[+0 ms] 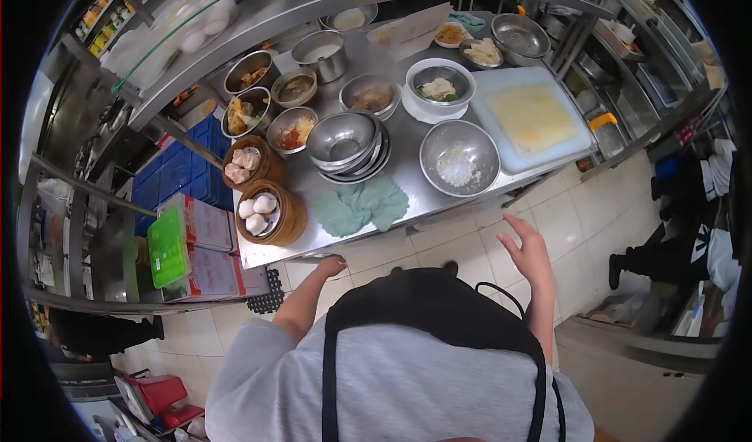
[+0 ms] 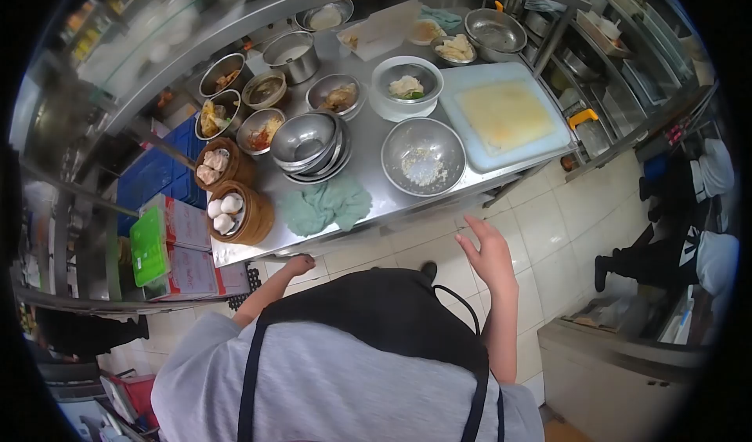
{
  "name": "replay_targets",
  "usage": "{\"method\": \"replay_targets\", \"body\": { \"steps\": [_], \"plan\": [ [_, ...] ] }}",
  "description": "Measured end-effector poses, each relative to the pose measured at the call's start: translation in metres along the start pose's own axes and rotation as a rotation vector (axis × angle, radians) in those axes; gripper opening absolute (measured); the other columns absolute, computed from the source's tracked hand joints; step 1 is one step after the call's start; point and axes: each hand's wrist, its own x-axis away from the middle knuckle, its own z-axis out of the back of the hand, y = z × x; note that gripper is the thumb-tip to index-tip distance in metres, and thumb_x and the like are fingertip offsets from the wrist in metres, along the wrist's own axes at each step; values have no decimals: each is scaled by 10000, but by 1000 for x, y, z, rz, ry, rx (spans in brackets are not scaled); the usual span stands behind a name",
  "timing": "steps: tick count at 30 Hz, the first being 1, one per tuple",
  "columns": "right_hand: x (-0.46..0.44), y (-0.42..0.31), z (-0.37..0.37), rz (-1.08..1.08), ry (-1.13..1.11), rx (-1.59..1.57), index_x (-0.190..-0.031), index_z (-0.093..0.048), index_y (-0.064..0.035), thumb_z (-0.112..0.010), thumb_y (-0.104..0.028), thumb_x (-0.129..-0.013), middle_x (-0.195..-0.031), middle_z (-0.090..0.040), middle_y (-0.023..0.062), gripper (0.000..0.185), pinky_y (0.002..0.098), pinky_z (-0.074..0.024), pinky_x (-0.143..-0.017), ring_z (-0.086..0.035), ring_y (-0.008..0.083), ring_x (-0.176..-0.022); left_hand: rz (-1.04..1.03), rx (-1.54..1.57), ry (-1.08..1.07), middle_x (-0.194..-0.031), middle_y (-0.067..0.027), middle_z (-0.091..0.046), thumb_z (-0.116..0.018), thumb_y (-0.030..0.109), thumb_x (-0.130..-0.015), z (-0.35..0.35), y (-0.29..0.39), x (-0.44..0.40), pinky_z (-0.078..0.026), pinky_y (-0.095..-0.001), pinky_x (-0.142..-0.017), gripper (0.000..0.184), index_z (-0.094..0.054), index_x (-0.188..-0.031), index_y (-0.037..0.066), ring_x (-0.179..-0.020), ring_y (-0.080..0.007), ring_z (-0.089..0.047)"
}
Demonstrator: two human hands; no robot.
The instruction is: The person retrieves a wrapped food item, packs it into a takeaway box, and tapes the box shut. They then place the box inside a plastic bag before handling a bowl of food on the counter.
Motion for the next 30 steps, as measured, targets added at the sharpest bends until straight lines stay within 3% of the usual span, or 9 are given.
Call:
{"method": "replay_targets", "body": {
  "steps": [7,9,11,12,14,17,21,26,30],
  "plan": [
    [-84,37,29,180,50,-19,-1086,-555,-9,-607,-207,-800,-1015,-587,173,351,376,-433,-814,-545,331,-957,169,27,71,-955,-132,-632,-576,345,-767,-6,28,-16,-459,-345,-805,332,-629,-966,85,-902,-264,-601],
    [-108,50,43,208,53,-38,-1073,-562,-6,-608,-199,-799,-1002,-592,171,339,369,-437,-805,-552,329,-942,123,7,30,-942,-147,-629,-585,351,-758,5,57,-5,-490,-344,-734,351,-629,-996,98,-840,-234,-620],
    [-131,63,55,239,45,-60,-1060,-568,-2,-608,-192,-798,-988,-597,168,326,362,-442,-797,-560,327,-927,266,-51,-397,-1013,-132,-611,-563,395,-777,13,87,-4,-505,-378,-741,412,-614,-1000,53,-872,-274,-608],
    [-143,70,59,210,42,-103,-1050,-574,3,-604,-178,-800,-994,-598,169,310,345,-441,-795,-565,317,-925,280,-38,-391,-1013,-132,-611,-563,395,-777,18,98,-2,-505,-378,-741,412,-614,-1000,53,-872,-274,-608],
    [-168,75,65,191,26,-150,-1039,-580,8,-600,-164,-802,-1000,-599,170,293,329,-440,-794,-570,308,-924,562,338,-482,-959,-104,-621,-601,362,-775,25,117,6,-541,-359,-592,404,-611,-1009,34,-779,-227,-628],
    [-211,67,65,292,-32,-166,-1015,-591,10,-595,-160,-806,-980,-602,161,269,321,-443,-778,-578,291,-894,573,520,-458,-927,-86,-618,-626,325,-771,46,147,17,-540,-316,-501,394,-606,-1013,15,-716,-199,-627],
    [-286,43,28,465,-119,-321,-989,-603,6,-591,-152,-803,-936,-608,150,244,333,-461,-717,-593,290,-818,541,555,-469,-946,-85,-621,-600,297,-787,70,187,35,-546,-307,-540,355,-613,-1017,27,-756,-196,-628],
    [-402,-4,-30,482,28,-169,-1156,-500,-44,-598,-138,-771,-901,-615,162,407,369,-477,-709,-604,308,-803,380,688,-462,-859,-98,-637,-594,271,-801,122,220,57,-543,-300,-564,303,-643,-973,26,-750,-189,-627],
    [-499,-48,-52,412,14,67,-1269,-386,-62,-585,-142,-763,-961,-597,190,549,395,-465,-760,-583,331,-885,306,501,-294,-875,-96,-645,-561,194,-829,234,274,79,-520,-295,-632,237,-640,-965,17,-768,-194,-618]
  ]
}}
